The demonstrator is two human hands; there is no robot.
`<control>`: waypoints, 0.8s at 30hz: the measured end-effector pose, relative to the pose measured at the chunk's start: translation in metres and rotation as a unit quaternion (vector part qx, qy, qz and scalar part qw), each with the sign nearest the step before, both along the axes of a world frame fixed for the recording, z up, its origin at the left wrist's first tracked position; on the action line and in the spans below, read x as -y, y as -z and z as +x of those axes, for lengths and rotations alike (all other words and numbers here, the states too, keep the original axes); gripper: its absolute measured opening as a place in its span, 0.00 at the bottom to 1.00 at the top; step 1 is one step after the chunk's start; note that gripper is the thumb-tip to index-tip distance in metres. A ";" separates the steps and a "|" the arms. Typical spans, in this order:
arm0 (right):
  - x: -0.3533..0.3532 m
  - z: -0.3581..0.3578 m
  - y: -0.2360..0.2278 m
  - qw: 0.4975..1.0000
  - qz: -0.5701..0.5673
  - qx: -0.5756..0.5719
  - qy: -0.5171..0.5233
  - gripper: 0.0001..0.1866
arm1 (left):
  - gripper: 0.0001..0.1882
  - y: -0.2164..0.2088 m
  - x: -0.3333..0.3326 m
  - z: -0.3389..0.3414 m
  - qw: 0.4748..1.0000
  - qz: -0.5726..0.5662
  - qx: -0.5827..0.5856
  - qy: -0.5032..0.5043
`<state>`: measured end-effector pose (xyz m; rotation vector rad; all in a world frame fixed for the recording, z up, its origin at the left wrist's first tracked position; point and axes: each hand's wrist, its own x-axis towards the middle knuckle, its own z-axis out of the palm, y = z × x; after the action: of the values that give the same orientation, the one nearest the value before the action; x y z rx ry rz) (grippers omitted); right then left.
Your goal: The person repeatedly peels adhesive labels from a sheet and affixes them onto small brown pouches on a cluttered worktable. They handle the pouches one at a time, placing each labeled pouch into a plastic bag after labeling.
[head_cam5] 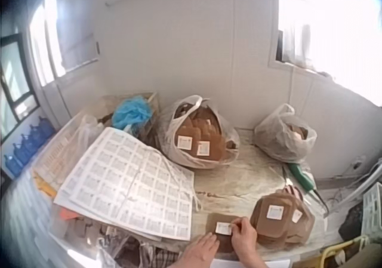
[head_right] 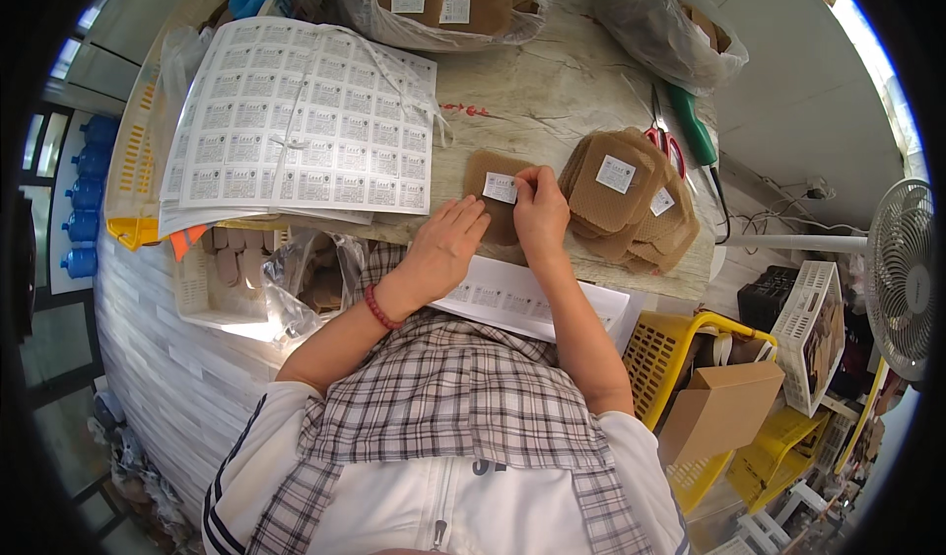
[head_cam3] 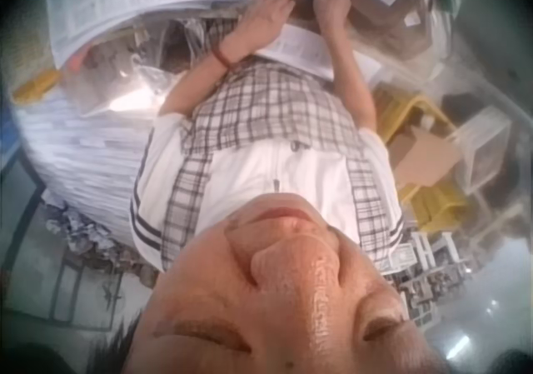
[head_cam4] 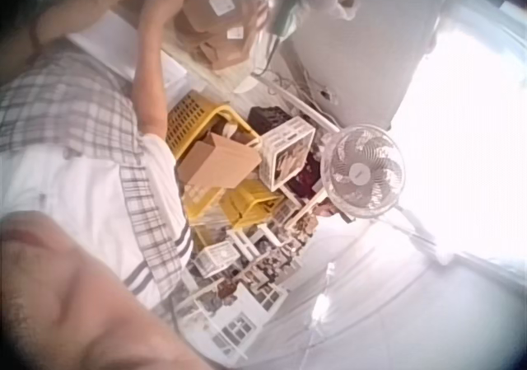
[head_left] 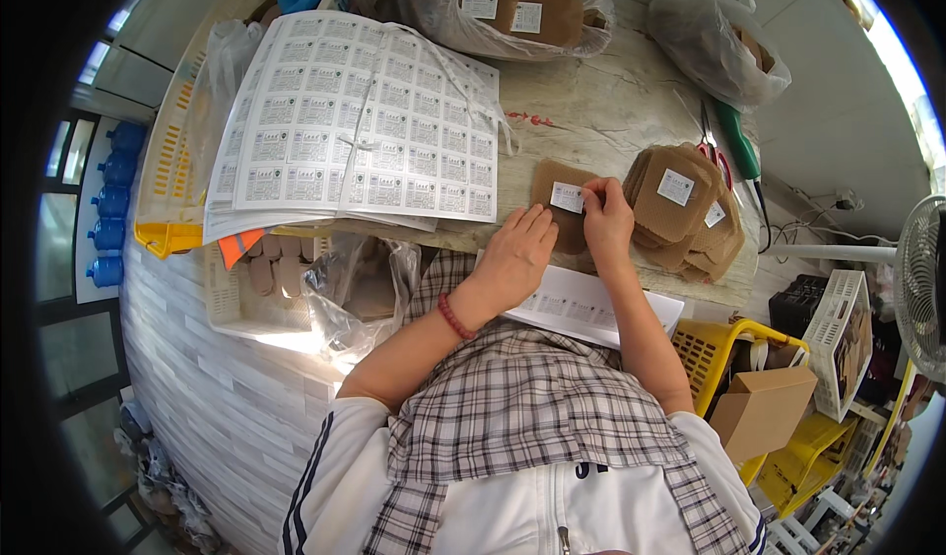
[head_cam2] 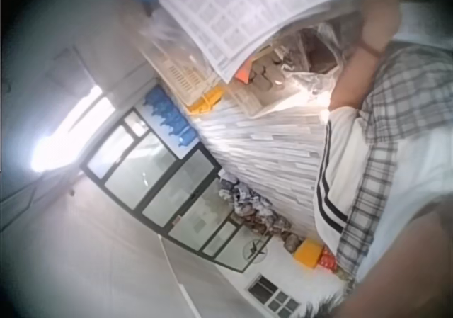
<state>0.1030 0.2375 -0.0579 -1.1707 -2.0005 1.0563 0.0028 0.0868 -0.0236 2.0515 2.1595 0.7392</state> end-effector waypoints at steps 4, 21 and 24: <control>0.001 0.000 -0.001 1.000 -0.007 -0.009 0.001 0.03 | 0.18 0.001 0.000 0.000 1.000 0.000 -0.002 -0.001; 0.004 0.001 0.000 1.000 0.022 -0.008 -0.004 0.03 | 0.17 -0.002 -0.002 0.000 1.000 -0.014 0.004 -0.002; 0.005 0.001 0.001 1.000 0.030 -0.008 -0.005 0.03 | 0.17 -0.011 -0.002 0.000 0.999 -0.029 0.027 -0.001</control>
<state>0.1037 0.2330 -0.0592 -1.1191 -2.0130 0.9999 0.0031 0.0891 -0.0121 1.9775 2.1290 0.7152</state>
